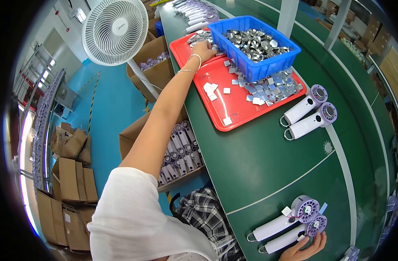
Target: The person assembles handheld fans by hand, attaching battery packs and motor components to plastic casings.
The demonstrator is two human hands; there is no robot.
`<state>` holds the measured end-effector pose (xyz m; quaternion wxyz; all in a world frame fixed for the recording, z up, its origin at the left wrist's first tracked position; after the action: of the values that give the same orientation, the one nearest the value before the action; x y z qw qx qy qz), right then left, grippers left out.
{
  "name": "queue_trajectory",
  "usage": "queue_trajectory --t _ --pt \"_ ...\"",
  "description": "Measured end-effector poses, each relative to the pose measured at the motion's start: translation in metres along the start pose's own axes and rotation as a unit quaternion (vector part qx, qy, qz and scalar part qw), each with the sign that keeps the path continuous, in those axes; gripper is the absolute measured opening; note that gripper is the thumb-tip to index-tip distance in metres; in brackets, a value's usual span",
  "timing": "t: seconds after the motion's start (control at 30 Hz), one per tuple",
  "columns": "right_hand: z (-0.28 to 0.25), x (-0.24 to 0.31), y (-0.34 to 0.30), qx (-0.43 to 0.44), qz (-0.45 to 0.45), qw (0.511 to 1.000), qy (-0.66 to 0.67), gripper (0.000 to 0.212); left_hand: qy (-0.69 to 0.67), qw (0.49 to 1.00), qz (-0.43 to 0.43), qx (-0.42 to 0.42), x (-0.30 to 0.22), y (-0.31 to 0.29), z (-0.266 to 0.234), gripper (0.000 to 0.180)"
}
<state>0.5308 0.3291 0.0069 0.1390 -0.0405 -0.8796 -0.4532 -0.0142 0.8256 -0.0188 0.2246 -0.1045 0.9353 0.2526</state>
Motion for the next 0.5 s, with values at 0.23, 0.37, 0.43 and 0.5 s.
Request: queue_trajectory --t 0.23,0.37,0.43,0.5 --pt "-0.005 0.004 0.0 -0.005 -0.001 1.0 0.017 0.039 0.019 1.0 -0.018 0.006 0.006 -0.005 -0.018 0.04" --pt "-0.015 0.003 -0.002 -0.013 0.007 1.0 0.021 0.041 0.013 1.0 -0.001 0.013 -0.003 -0.006 -0.016 0.039" --pt "-0.007 -0.036 -0.029 0.034 0.114 0.991 0.065 0.035 0.081 0.995 0.055 0.022 -0.005 -0.011 -0.019 0.038" --pt "-0.014 -0.033 -0.031 0.04 0.075 0.996 0.012 0.034 0.092 0.994 0.058 0.007 0.001 -0.019 -0.027 0.035"
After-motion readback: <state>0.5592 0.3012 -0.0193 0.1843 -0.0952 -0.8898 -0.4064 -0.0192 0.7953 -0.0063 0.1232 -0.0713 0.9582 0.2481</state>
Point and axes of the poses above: each hand's wrist, its own y-axis towards the middle knuckle, its own z-axis out of the palm, x = y × z, the point moved 5 cm from there along y, towards the middle knuckle, and after that the axes turned 6 degrees about -x, right-handed, at the moved point
